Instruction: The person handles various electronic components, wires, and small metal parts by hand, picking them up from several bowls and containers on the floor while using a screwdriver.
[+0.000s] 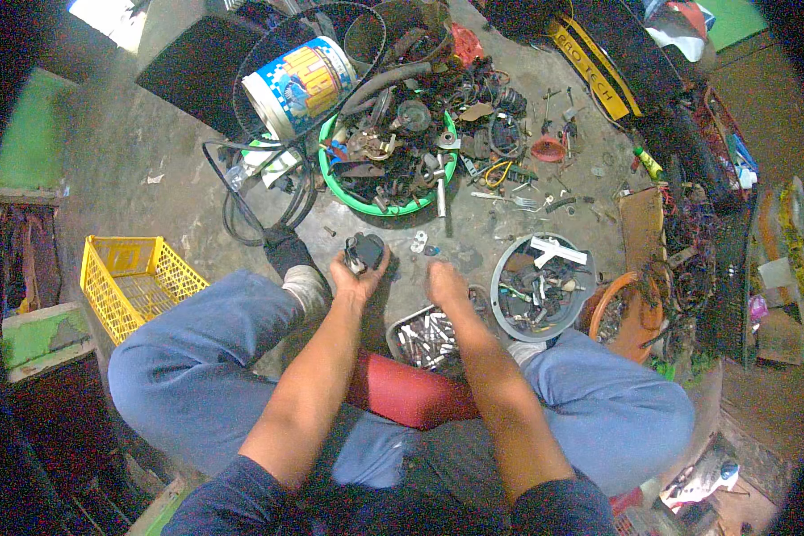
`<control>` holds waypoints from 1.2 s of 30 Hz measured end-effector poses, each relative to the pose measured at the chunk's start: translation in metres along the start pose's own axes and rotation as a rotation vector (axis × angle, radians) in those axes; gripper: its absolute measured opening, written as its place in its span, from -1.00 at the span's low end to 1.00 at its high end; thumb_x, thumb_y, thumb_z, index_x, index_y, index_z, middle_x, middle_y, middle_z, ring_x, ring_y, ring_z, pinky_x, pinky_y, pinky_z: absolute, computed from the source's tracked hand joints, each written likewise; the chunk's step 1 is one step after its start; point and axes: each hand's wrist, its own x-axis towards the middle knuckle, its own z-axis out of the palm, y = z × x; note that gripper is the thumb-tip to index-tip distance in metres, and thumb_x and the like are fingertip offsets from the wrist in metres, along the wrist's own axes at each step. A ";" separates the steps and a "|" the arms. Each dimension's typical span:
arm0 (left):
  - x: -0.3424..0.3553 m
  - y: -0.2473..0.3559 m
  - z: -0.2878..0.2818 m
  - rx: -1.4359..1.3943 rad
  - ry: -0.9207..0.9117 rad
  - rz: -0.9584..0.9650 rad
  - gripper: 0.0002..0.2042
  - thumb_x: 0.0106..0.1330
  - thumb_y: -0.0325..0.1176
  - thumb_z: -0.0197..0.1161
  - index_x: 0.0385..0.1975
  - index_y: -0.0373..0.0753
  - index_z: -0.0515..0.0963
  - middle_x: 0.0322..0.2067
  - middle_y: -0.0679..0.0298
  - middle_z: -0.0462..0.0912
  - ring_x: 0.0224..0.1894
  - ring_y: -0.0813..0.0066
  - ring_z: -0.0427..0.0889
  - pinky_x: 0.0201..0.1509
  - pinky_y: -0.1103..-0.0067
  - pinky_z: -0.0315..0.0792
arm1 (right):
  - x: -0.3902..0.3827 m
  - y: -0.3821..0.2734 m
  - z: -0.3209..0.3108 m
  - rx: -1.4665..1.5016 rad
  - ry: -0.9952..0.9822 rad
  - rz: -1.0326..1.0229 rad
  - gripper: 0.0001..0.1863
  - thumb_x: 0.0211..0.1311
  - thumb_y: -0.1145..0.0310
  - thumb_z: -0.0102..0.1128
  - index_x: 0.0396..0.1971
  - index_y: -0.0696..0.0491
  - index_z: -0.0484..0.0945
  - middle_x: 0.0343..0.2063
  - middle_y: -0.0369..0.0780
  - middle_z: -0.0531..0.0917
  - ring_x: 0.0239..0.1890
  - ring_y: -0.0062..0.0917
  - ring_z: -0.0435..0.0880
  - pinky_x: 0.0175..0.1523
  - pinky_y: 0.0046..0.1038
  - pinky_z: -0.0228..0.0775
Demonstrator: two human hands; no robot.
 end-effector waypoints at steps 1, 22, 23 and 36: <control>0.001 0.001 -0.001 -0.007 0.003 -0.005 -0.62 0.36 -0.20 -0.16 -0.06 -0.28 0.51 0.03 0.01 0.56 0.11 0.05 0.51 0.28 -0.06 0.39 | 0.002 -0.001 0.000 0.064 0.044 0.022 -0.76 0.10 0.40 0.29 -0.24 0.18 0.58 -0.28 0.08 0.69 -0.12 -0.03 0.68 -0.02 -0.09 0.51; -0.020 -0.057 0.010 0.121 -0.034 -0.095 -0.60 0.28 -0.16 -0.10 -0.09 -0.29 0.53 0.01 -0.02 0.57 0.09 0.02 0.54 0.23 -0.03 0.46 | -0.005 0.009 -0.066 1.366 0.194 0.072 -0.75 0.27 0.43 0.32 -0.14 0.23 0.54 -0.43 -0.20 0.63 -0.48 -0.50 0.67 -0.36 -0.45 0.64; -0.022 -0.063 0.009 0.133 -0.057 -0.104 -0.60 0.27 -0.16 -0.10 -0.10 -0.29 0.54 0.00 -0.02 0.58 0.08 0.02 0.54 0.22 -0.02 0.46 | -0.008 0.012 -0.074 1.423 0.226 0.054 -0.75 0.28 0.43 0.31 -0.13 0.24 0.54 -0.41 -0.18 0.63 -0.47 -0.49 0.67 -0.36 -0.43 0.65; -0.086 -0.202 0.061 0.391 -0.215 -0.329 -0.62 0.34 -0.14 -0.09 -0.01 -0.21 0.51 0.08 0.06 0.53 0.17 0.05 0.49 0.19 0.00 0.45 | -0.141 0.074 -0.241 1.656 0.739 -0.186 -0.79 0.30 0.43 0.30 -0.14 0.18 0.58 -0.39 -0.25 0.65 -0.42 -0.55 0.66 -0.32 -0.49 0.55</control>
